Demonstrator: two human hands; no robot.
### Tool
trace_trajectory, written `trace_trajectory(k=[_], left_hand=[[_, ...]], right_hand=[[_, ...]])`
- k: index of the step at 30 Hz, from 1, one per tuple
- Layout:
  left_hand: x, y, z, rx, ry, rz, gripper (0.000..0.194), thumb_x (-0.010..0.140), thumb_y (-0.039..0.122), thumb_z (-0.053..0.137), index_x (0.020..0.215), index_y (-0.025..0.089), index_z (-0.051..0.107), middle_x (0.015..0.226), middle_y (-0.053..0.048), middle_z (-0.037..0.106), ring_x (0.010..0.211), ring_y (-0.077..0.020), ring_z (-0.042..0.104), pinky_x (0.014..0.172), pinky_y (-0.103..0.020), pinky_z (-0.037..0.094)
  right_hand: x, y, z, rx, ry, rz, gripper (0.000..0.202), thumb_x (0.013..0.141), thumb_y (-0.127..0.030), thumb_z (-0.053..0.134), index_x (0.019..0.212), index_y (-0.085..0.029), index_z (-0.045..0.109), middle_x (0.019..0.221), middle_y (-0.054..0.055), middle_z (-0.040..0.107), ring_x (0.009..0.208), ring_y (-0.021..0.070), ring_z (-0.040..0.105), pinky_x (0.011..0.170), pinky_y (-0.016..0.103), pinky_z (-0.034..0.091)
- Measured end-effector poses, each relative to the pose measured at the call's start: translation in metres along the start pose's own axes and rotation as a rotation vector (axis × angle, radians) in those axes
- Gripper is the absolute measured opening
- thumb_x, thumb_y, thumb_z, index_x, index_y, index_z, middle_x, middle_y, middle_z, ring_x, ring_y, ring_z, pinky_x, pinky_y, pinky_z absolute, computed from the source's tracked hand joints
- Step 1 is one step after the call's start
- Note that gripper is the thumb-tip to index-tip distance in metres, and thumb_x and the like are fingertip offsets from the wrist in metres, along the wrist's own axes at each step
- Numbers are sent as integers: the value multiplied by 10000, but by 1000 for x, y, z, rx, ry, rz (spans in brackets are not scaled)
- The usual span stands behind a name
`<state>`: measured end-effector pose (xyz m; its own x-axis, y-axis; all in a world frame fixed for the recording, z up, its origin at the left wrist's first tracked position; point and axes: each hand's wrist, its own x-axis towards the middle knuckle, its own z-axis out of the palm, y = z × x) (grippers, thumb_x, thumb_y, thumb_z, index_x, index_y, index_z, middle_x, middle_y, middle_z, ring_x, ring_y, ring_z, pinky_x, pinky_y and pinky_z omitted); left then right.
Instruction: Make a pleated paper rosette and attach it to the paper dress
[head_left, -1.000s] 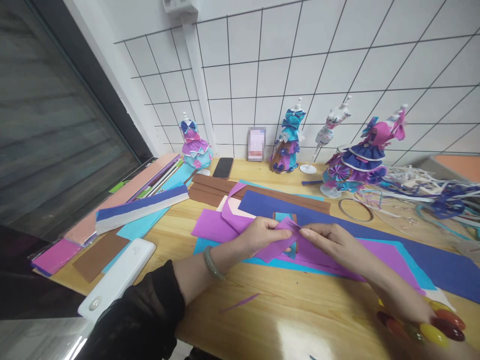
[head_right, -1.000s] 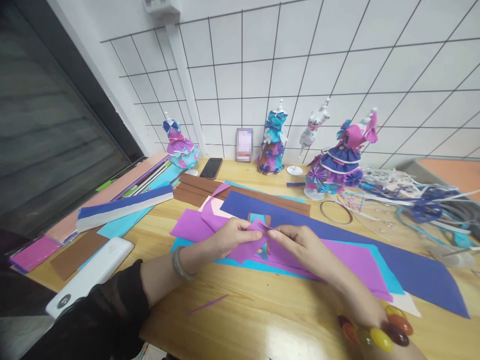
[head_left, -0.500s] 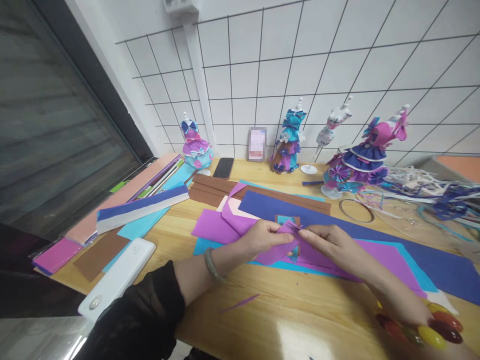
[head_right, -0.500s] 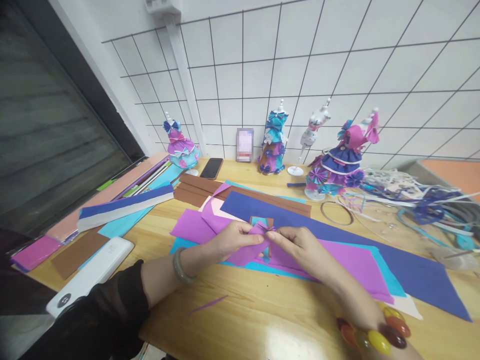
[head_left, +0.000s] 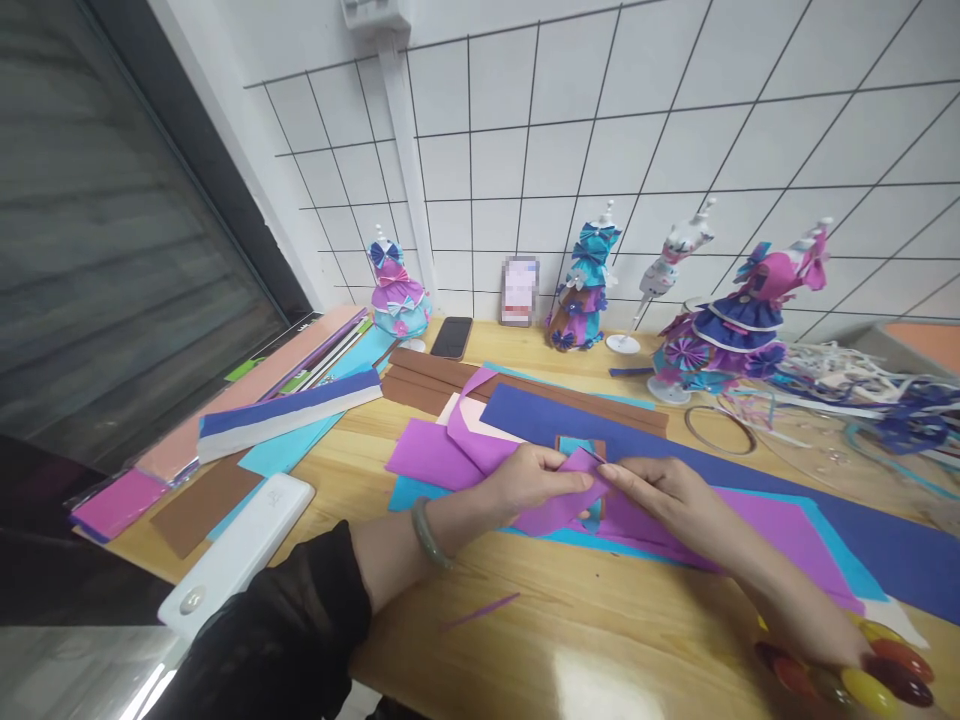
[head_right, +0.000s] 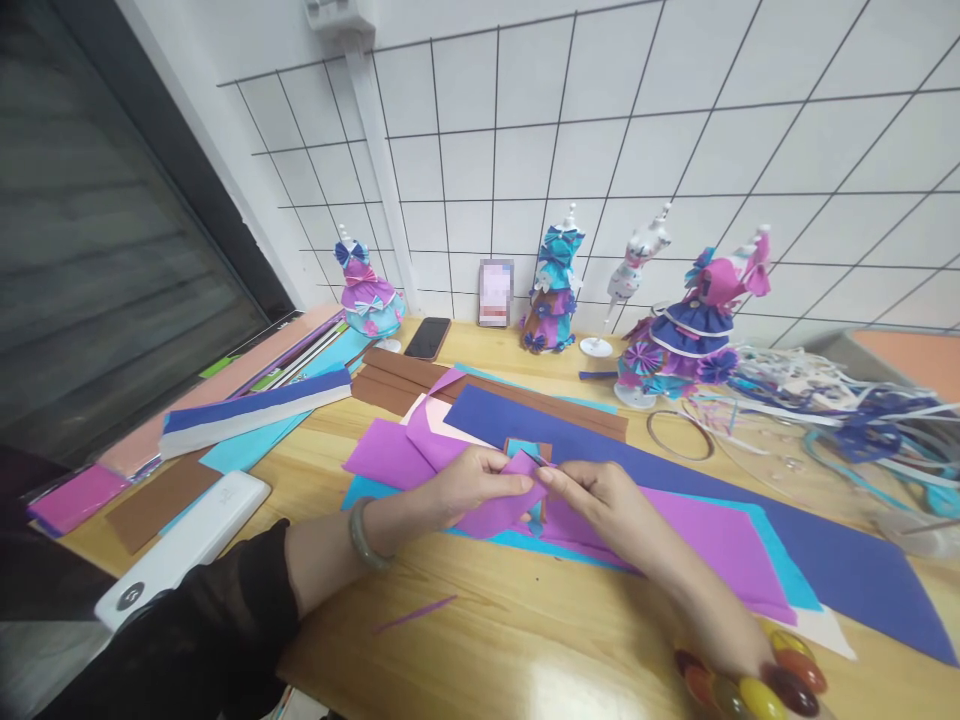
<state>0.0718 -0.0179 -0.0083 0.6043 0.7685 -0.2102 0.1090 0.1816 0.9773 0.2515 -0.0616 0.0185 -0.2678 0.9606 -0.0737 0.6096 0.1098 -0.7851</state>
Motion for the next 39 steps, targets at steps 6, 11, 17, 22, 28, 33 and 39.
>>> trace_trajectory(k=[6,11,17,22,28,33,39], left_hand=[[1,1,0,-115,-52,-61,403,587,448,659,771,90,649,692,-61,643,604,-149,570,550,-246,407],[1,3,-1,-312,-105,-69,369,606,419,662,769,88,639,703,-80,644,611,-165,598,581,-280,446],[1,4,0,-458,-83,-71,378,581,377,696,821,91,634,693,-68,636,585,-147,589,612,-303,476],[2,3,0,-379,-101,-66,377,592,404,678,794,89,636,680,-78,633,583,-164,591,568,-287,451],[3,-1,1,-220,-65,-1,361,620,413,654,800,100,643,706,-56,631,603,-134,563,577,-252,404],[3,0,1,-237,-17,39,358,610,415,660,763,91,641,663,-48,611,596,-124,538,576,-247,384],[2,1,1,-181,-17,-19,359,573,422,684,711,95,632,569,-15,558,513,-94,479,507,-230,342]], right_hand=[[1,3,-2,88,132,58,424,817,-513,384,547,-186,378,522,-43,282,492,92,256,455,230,213],[1,9,-5,302,219,103,457,819,-564,323,595,-182,439,473,-62,255,421,80,231,404,228,190],[2,2,1,231,219,82,337,715,-511,559,787,-182,571,559,-13,495,507,118,425,468,234,317],[4,-2,7,240,206,56,268,728,-455,572,714,-187,580,612,7,582,590,146,496,561,248,362],[3,3,5,291,282,118,286,693,-467,603,707,-186,552,493,-57,393,442,80,303,424,226,217],[4,3,8,390,250,132,287,724,-469,565,771,-186,552,477,-77,293,429,73,233,412,224,167],[5,6,10,443,274,157,260,659,-401,653,690,-192,501,479,-83,291,428,62,214,410,220,143]])
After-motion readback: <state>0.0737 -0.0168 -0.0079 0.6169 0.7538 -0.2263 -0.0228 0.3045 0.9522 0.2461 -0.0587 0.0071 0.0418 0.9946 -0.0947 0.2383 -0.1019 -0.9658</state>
